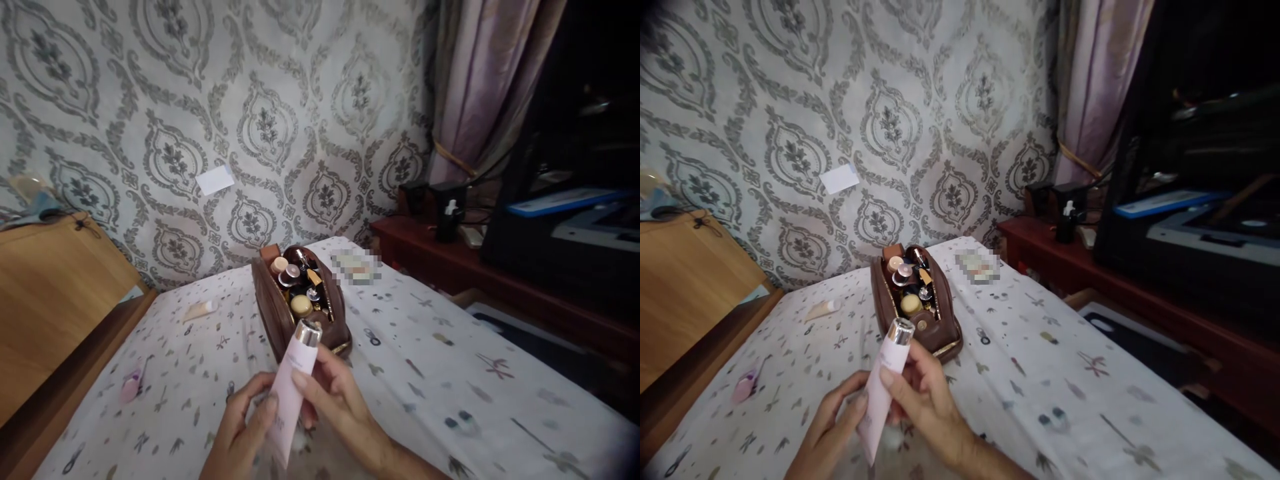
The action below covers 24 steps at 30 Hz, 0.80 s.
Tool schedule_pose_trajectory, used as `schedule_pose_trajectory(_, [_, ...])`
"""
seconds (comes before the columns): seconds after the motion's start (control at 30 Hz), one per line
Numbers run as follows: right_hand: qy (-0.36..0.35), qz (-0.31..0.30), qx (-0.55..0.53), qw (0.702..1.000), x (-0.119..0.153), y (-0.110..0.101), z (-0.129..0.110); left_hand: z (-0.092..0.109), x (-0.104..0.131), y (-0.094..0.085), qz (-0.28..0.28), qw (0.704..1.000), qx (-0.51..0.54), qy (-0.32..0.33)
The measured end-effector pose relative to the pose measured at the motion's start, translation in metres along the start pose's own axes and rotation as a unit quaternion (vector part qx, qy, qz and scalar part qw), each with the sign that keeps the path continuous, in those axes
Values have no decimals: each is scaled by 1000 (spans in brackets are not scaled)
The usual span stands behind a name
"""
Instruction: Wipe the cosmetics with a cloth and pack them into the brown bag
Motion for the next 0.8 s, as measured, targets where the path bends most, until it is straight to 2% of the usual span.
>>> schedule_pose_trajectory(0.17, [-42,27,7,999,-3,-6,-16,-25,-6,-3,-13,993,70,-94])
schedule_pose_trajectory(0.23, [-75,44,9,996,-6,-11,-26,-29,-12,-3,-6,991,78,-109])
schedule_pose_trajectory(0.3, [-114,60,17,992,-7,-19,-39,-25,-16,-1,-17,992,76,-99])
schedule_pose_trajectory(0.37, [-148,65,39,986,-6,-26,-55,-10,-20,5,-55,996,57,-48])
schedule_pose_trajectory(0.43, [-183,81,65,978,-2,-35,-73,14,-24,13,-102,994,11,35])
schedule_pose_trajectory(0.53, [-258,152,86,950,7,-50,-106,48,-31,22,-116,975,-90,166])
schedule_pose_trajectory(0.6, [-322,215,93,917,13,-59,-127,63,-37,26,-98,951,-158,249])
schedule_pose_trajectory(0.67, [-373,267,100,883,18,-63,-142,70,-41,32,-97,914,-228,321])
schedule_pose_trajectory(0.73, [-400,296,112,860,19,-65,-148,70,-43,37,-97,877,-289,371])
schedule_pose_trajectory(0.8, [-411,295,130,852,15,-63,-149,69,-44,41,-87,852,-332,396])
Point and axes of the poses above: each hand's wrist, its own x-axis away from the middle knuckle, its own y-axis out of the palm, z = x × y, the point moved 5 cm from there along -x, towards the middle knuckle, and after that the axes turned 8 degrees about z, right-handed, at the moved point
